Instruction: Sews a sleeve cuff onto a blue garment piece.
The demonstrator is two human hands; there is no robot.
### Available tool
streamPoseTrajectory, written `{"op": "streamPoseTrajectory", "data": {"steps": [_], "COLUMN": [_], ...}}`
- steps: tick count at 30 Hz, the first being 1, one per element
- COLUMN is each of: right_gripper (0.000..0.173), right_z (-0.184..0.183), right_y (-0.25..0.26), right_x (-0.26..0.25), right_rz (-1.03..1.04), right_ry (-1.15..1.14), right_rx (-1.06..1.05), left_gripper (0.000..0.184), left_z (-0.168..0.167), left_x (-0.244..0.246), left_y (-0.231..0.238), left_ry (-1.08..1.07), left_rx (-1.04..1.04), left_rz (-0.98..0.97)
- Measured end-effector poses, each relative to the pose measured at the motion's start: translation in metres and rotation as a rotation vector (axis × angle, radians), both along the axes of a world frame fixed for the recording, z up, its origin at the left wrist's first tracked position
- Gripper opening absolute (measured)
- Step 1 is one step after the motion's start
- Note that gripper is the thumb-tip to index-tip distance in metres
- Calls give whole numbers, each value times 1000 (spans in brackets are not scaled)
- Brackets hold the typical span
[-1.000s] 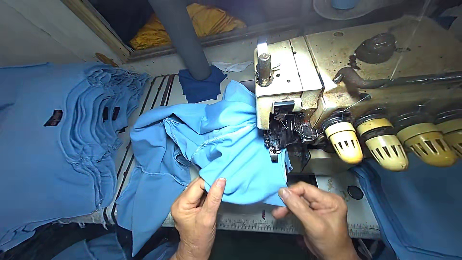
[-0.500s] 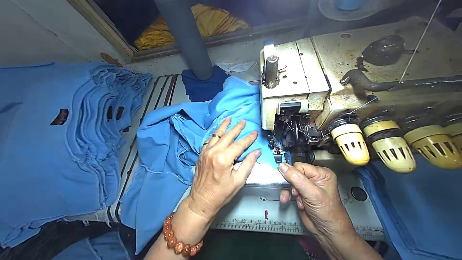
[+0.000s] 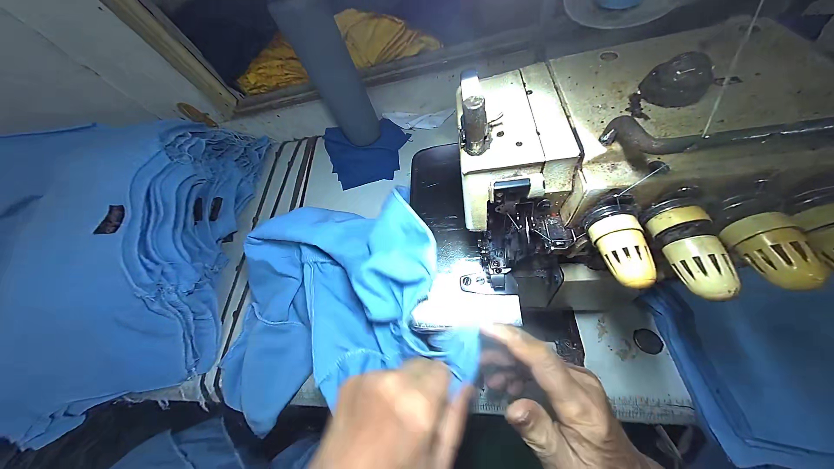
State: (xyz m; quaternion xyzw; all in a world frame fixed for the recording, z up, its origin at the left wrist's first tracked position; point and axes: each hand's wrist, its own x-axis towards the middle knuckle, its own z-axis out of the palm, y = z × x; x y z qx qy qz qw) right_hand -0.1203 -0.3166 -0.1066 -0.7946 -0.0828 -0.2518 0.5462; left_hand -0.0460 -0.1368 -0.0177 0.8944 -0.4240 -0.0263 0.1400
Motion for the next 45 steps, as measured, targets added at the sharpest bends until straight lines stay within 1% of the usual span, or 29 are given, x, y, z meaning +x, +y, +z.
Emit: {"op": "streamPoseTrajectory", "data": {"steps": [1,2,3,5,6,7,8,9,11,14,17,20,22,24,26,29,31,32,34,36,37,38,40,42,45], "right_gripper": [47,36,29,29,30,31,31,31,29,27,23,21,19,15,15,18,20,27,46,60,62,62,57,47,39], "right_z": [-3,-8,-12,-21,-25,-27,-27,-25,-20,-18,-12,1,8,12,12,8,5,6,8,7,7,7,9,13,17], "right_y": [-2,-5,-11,-27,-36,-41,-44,-45,-44,-48,-53,-59,-63,-65,-63,-60,-59,-57,-47,-36,-29,-24,-15,-11,-9], "right_x": [0,-1,-3,-10,-15,-20,-24,-28,-32,-27,-19,-11,-7,-5,-7,-17,-28,-33,-40,-42,-42,-40,-33,-23,-11], "right_rz": [-11,-69,-161,-366,-437,-477,-490,-496,-516,-535,-536,-558,-584,-593,-590,-566,-457,-378,-290,-284,-299,-326,-384,-400,-332], "right_ry": [-2,0,22,100,140,160,160,150,140,143,88,35,4,-51,-104,-150,-138,-111,-29,16,28,30,5,-29,-65], "right_rx": [-85,-151,-189,-262,-276,-258,-219,-174,-98,-20,4,-9,-9,32,81,115,143,177,201,172,145,105,58,99,198], "left_gripper": [34,32,33,37,37,36,30,23,16,19,24,25,22,16,15,17,16,16,14,12,11,10,9,10,15], "left_z": [-5,-17,-33,-59,-68,-73,-74,-73,-70,-71,-73,-68,-64,-61,-58,-55,-52,-49,-43,-34,-28,-24,-17,-10,0], "left_x": [-9,-15,-20,-22,-22,-22,-21,-22,-20,-19,-23,-22,-22,-23,-24,-23,-22,-23,-26,-32,-38,-43,-53,-61,-65], "left_y": [-9,-20,-31,-50,-58,-65,-68,-69,-65,-56,-56,-65,-76,-85,-88,-83,-73,-69,-60,-52,-50,-48,-45,-42,-35], "left_ry": [76,107,114,108,92,91,122,173,283,351,332,295,237,190,182,232,293,309,284,211,179,152,149,251,555], "left_rx": [-2,-21,-50,-109,-148,-199,-267,-342,-446,-498,-531,-576,-604,-622,-640,-720,-781,-810,-839,-787,-746,-712,-687,-718,-813], "left_rz": [-87,-150,-185,-207,-201,-187,-165,-138,-95,-90,-117,-138,-145,-147,-151,-136,-109,-91,-75,-80,-88,-102,-151,-209,-219]}}
